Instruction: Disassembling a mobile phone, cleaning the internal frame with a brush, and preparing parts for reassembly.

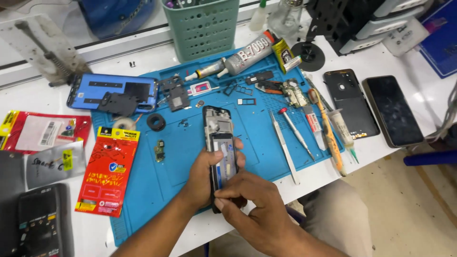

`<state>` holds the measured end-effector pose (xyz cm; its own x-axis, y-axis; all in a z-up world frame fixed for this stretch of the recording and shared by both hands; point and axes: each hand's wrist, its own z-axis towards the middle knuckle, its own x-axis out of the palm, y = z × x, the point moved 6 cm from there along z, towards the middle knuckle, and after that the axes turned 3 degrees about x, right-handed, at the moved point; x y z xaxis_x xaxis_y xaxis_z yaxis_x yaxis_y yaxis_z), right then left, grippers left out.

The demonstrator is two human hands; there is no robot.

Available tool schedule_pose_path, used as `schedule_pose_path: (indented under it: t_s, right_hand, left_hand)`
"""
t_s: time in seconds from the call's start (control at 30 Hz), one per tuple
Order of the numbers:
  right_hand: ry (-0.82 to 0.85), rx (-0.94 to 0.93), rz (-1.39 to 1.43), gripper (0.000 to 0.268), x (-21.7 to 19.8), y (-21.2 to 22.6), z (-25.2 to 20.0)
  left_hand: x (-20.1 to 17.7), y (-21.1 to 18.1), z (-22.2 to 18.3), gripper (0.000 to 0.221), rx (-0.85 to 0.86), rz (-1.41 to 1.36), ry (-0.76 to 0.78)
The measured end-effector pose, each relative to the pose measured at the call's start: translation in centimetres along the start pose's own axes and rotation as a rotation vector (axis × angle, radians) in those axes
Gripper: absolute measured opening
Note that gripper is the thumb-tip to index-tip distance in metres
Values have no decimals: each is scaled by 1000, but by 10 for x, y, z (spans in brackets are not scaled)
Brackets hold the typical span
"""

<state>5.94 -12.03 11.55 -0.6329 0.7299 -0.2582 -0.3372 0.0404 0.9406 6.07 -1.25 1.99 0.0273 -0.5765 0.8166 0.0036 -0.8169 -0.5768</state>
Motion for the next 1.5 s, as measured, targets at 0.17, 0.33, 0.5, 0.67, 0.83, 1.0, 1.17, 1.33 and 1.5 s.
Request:
schedule_pose_path:
  t_s: [0.17, 0.33, 0.5, 0.67, 0.83, 1.0, 1.17, 1.33, 1.5]
  right_hand:
    - [96, 317, 207, 5, 2, -20, 8]
    - [227, 485, 275, 13, -2, -25, 18]
    - [286, 558, 374, 14, 1, -33, 21]
    - [266, 596, 398, 11, 2, -41, 19]
    - [207, 591, 480, 13, 6, -55, 13]
    - [135, 627, 428, 11, 8, -62, 12]
    - [179, 585, 403, 11, 9, -58, 16]
    - [192, 582, 426, 12, 8, -64, 15]
    - [232, 582, 400, 12, 7, -63, 18]
  left_hand:
    - [9, -22, -1, 60, 284, -51, -55]
    - [12, -26, 0, 69, 332, -59, -23]
    - [10, -26, 0, 71, 349, -28, -9]
    - [6, -21, -3, 53, 287, 58, -71]
    - [-3, -14, -2, 39, 283, 59, -66]
    - [-17, -9, -1, 35, 270, 47, -126]
    - [-17, -8, -2, 31, 244, 114, -159]
    - [-18, -5, -3, 32, 228, 98, -159]
    - [-19, -5, -2, 34, 218, 152, -164]
